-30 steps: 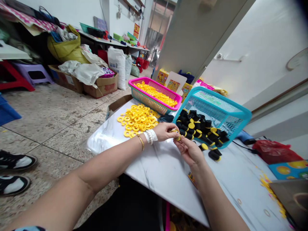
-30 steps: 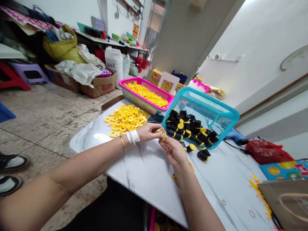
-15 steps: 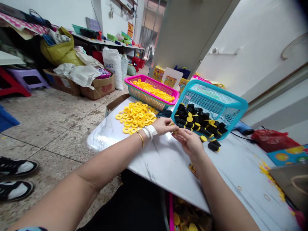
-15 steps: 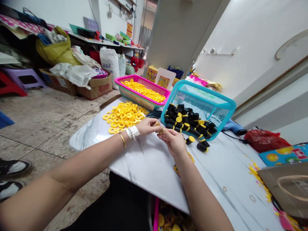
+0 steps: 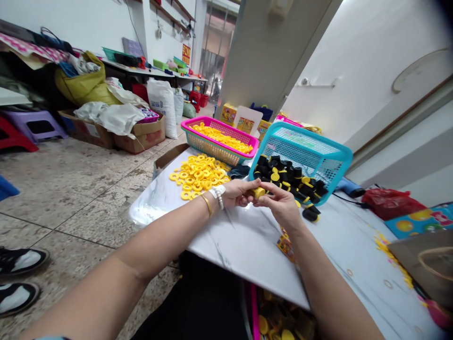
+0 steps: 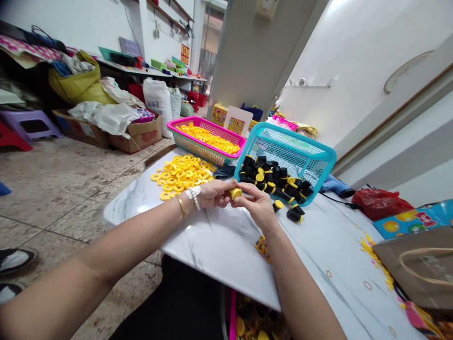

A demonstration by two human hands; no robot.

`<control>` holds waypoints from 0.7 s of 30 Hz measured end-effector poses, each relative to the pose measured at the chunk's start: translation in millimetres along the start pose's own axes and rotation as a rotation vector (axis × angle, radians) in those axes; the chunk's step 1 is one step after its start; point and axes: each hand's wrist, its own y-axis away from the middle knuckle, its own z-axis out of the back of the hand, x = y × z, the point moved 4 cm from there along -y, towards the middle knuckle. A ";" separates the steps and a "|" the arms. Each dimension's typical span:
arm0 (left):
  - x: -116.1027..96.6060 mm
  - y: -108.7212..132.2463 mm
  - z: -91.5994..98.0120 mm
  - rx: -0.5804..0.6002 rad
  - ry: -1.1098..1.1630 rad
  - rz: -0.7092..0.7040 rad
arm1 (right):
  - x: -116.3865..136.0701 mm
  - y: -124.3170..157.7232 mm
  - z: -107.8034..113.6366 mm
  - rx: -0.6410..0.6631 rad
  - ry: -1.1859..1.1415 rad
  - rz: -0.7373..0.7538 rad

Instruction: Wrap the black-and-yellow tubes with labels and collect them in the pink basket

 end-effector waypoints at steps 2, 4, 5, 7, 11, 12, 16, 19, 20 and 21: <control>1.3 0.2 -2.0 0.056 0.047 0.025 | 4.7 2.3 -4.3 -0.051 -0.015 0.058; 0.9 1.6 -3.4 0.084 0.084 0.035 | 9.7 4.7 -7.7 -0.086 -0.028 0.062; -0.1 2.8 -4.2 0.096 0.106 0.034 | 12.0 5.8 -8.8 -0.093 -0.033 0.049; -2.6 5.6 -6.4 0.130 0.157 0.027 | 16.2 7.9 -9.4 -0.103 -0.034 0.030; -2.8 8.9 -10.2 0.177 0.193 0.048 | 19.9 12.4 -6.8 -0.140 -0.006 0.089; -1.9 8.6 -10.2 0.167 0.193 0.054 | 19.2 13.3 -6.1 -0.155 0.002 0.112; -0.8 6.0 -9.2 0.099 0.191 0.040 | 13.3 11.4 -5.5 -0.195 0.012 0.146; -1.4 6.2 -12.1 0.074 0.182 0.034 | 14.5 8.4 -6.5 -0.214 0.011 0.161; -1.1 7.2 -14.6 0.076 0.174 0.032 | 16.4 9.9 -6.9 -0.213 0.021 0.166; -0.1 8.8 -18.0 0.087 0.159 0.033 | 18.8 13.9 -7.2 -0.210 0.037 0.172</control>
